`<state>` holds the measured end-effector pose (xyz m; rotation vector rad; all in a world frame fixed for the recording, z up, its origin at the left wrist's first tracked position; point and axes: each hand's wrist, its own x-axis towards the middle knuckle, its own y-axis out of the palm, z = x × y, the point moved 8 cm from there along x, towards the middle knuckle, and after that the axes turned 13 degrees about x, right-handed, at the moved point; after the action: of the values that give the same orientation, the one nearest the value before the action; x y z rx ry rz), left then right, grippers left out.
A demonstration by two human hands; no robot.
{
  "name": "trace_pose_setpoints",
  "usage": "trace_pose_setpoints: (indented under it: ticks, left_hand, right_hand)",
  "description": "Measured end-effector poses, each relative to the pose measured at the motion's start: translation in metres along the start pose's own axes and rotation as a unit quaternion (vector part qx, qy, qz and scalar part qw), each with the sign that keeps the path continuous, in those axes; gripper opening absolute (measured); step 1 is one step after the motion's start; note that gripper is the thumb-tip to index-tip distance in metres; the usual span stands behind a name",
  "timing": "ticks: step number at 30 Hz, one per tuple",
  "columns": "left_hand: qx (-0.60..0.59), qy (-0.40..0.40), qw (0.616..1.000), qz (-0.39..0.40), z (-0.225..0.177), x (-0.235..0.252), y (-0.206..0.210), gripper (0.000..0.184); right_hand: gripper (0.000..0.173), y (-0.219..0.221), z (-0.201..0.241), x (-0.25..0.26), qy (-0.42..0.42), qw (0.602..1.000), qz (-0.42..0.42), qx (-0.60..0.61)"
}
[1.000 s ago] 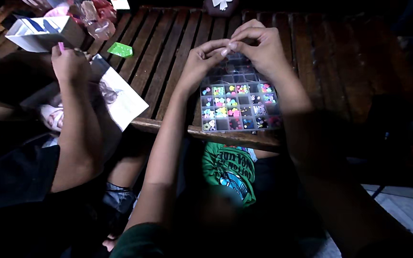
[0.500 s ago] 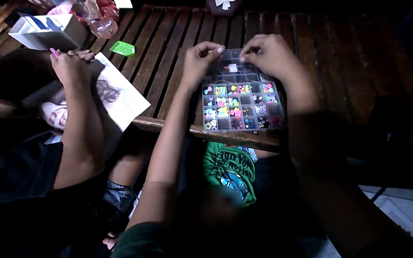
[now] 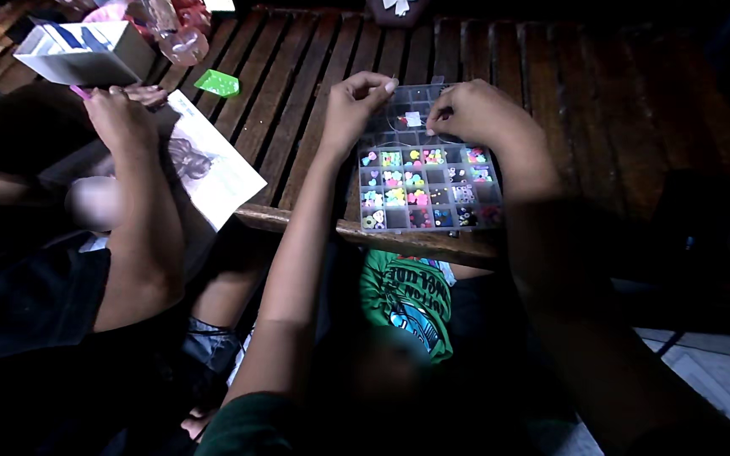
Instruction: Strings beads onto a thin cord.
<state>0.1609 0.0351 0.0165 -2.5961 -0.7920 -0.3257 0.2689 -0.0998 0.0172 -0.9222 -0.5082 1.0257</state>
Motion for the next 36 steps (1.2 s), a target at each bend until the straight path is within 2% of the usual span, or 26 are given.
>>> trace_pose_setpoints:
  ticks: [9,24,36]
  left_hand:
    - [-0.002,-0.007,1.0,0.007,0.001,0.0,0.002,0.008]
    - [0.025,-0.007,0.999,0.018,0.0,-0.001,0.003,0.011]
    - [0.012,-0.008,1.0,0.017,0.0,0.0,0.002,0.009]
  right_hand:
    - [0.014,-0.005,-0.003,-0.001,0.002,1.0,-0.007,0.006]
    - [0.019,0.0,0.01,-0.004,0.008,0.997,-0.006,-0.081]
    - [0.019,-0.002,0.009,-0.004,0.007,0.997,0.008,-0.071]
